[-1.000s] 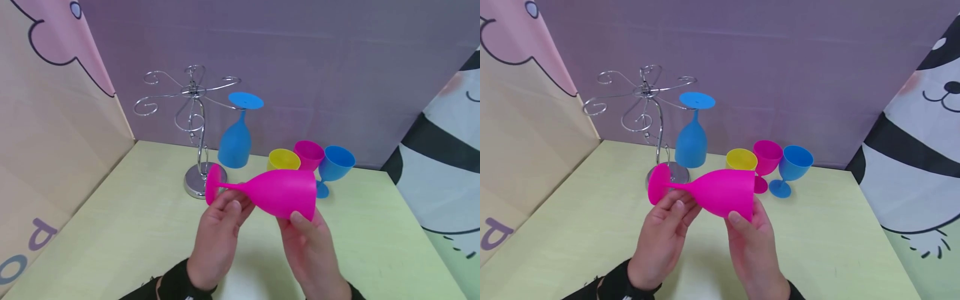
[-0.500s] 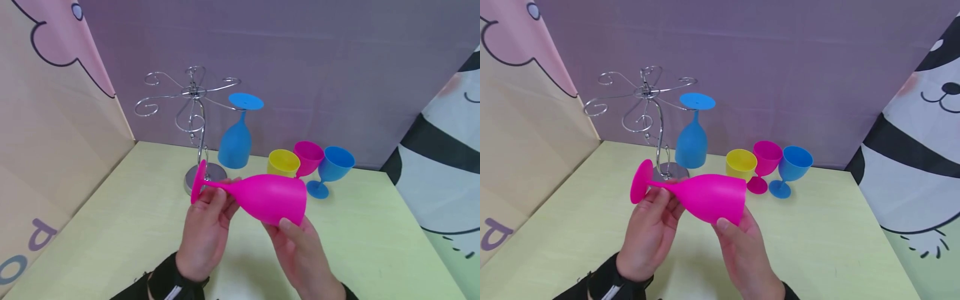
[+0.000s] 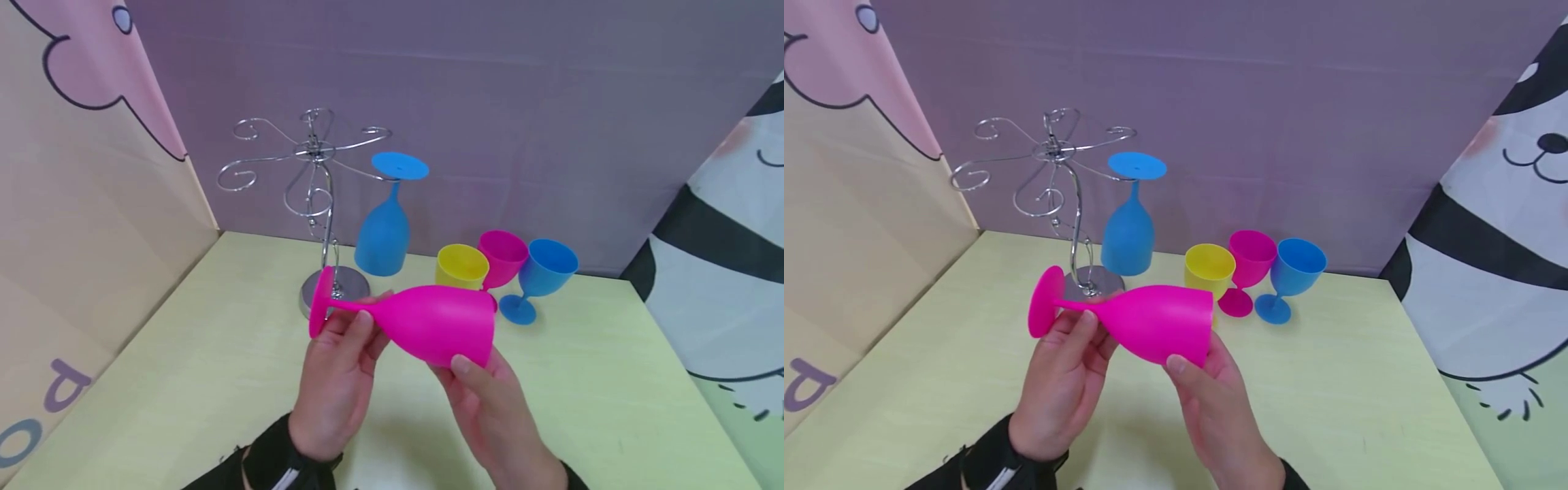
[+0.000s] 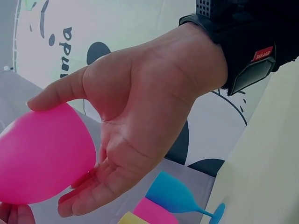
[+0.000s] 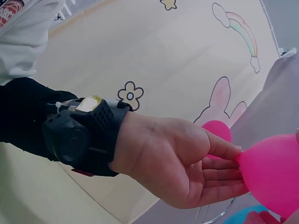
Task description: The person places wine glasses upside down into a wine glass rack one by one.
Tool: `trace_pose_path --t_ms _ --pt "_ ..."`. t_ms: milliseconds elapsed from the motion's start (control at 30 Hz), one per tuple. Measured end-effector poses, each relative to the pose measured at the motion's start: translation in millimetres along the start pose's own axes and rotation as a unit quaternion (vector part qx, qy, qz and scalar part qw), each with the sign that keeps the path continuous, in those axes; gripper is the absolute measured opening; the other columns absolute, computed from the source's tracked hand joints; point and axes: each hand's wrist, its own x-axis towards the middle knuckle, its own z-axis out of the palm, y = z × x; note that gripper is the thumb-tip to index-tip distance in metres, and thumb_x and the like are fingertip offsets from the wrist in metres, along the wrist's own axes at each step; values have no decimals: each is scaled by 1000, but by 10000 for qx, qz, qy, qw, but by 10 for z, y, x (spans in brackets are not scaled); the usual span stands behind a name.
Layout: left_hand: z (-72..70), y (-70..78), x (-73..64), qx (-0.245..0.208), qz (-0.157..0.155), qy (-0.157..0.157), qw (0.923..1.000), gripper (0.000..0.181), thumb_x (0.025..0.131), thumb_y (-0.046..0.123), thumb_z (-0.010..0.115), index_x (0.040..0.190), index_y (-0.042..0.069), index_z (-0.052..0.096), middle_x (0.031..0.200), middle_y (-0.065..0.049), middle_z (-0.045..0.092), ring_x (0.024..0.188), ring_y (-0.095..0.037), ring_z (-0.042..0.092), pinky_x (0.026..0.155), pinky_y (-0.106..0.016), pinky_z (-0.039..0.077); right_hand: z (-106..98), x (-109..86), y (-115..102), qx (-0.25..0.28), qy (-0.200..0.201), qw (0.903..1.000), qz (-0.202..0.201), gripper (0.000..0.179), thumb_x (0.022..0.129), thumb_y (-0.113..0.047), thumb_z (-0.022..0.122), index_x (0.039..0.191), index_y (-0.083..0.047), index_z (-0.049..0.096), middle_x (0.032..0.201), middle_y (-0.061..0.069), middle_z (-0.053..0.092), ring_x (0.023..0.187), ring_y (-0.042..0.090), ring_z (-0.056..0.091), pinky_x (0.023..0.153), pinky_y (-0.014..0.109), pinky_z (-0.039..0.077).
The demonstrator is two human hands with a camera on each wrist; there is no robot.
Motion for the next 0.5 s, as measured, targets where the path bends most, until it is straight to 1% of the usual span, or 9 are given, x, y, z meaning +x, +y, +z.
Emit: trace_pose_path --t_ms 167,267,367,433,500 --pt "-6 8 0 74 45 36 10000 48 91 25 68 129 0 51 133 -16 57 121 -32 57 101 -37 48 -7 6 12 -109 -33 9999 -58 57 94 -16 65 143 -15 37 144 6 46 131 26 47 107 36 42" --pt "-4 17 4 99 126 98 9998 48 91 25 68 128 0 52 133 -16 57 121 -32 57 101 -37 48 -23 10 23 -183 -126 9993 -285 53 95 -12 62 143 -14 39 144 8 46 132 28 46 107 36 42" --pt "-5 35 15 74 269 110 9995 45 93 23 66 128 0 52 134 -17 56 122 -33 56 102 -38 47 -46 19 21 -275 -148 9980 -550 52 96 -11 60 143 -14 39 145 9 46 132 28 45 106 35 42" --pt "-10 60 24 70 370 120 9992 44 94 23 64 129 0 51 134 -17 55 122 -33 56 102 -38 47 -68 29 3 -293 -159 9970 -705 52 96 -9 59 144 -13 37 145 9 44 133 27 44 106 34 43" --pt "-21 97 37 99 477 118 9987 43 95 23 62 130 0 50 134 -16 54 122 -32 56 102 -37 47 -98 45 -32 -175 -201 9963 -814 54 97 -7 56 146 -11 33 147 10 42 135 27 42 106 34 43"
